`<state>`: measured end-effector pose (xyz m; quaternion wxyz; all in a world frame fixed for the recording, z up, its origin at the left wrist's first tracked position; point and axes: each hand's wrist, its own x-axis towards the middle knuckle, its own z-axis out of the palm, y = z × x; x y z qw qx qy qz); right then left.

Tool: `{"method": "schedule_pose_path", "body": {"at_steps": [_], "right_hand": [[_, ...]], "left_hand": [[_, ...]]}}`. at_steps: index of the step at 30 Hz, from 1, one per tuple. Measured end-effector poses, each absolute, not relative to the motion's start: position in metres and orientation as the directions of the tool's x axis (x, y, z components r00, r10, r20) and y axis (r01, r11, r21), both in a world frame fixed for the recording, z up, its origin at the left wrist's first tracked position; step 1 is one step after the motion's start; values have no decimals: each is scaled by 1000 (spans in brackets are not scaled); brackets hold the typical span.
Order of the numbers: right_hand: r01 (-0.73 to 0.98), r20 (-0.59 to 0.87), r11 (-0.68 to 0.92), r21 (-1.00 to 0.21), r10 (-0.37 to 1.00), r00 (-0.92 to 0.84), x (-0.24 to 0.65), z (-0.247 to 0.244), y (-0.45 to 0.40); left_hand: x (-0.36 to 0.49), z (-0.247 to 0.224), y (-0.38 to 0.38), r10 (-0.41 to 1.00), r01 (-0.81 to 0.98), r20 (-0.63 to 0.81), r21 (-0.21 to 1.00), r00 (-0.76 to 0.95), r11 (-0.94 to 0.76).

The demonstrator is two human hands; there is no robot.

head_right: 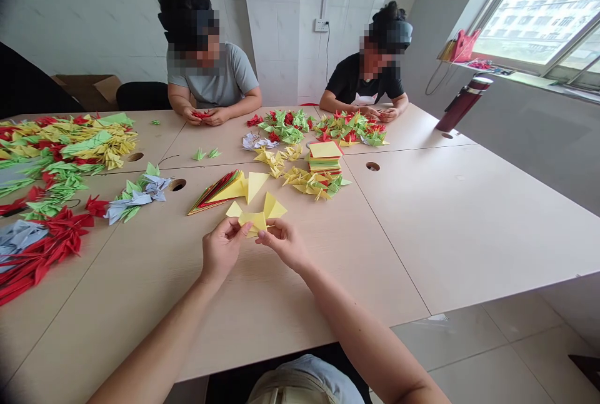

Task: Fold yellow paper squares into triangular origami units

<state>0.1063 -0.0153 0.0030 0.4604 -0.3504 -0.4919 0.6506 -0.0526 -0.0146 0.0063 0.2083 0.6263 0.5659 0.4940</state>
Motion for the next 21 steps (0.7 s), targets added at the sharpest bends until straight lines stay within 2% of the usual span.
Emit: {"method": "schedule_pose_path", "body": {"at_steps": [6,15,21], "right_hand": [[-201,-110,-179,-963,944,-310,105,-4,-12],[-232,-131,-238,-943,907,-400,108,1,-13],[-218,-150,-249,-944,910,-387,108,3,-14]], "left_hand": [[-50,6,-15,935,409,342,869,-92,-278],[-53,3,-11,953,302,279,924,-115,-234],[-53,4,-11,962,288,258,931,-89,-224]]}}
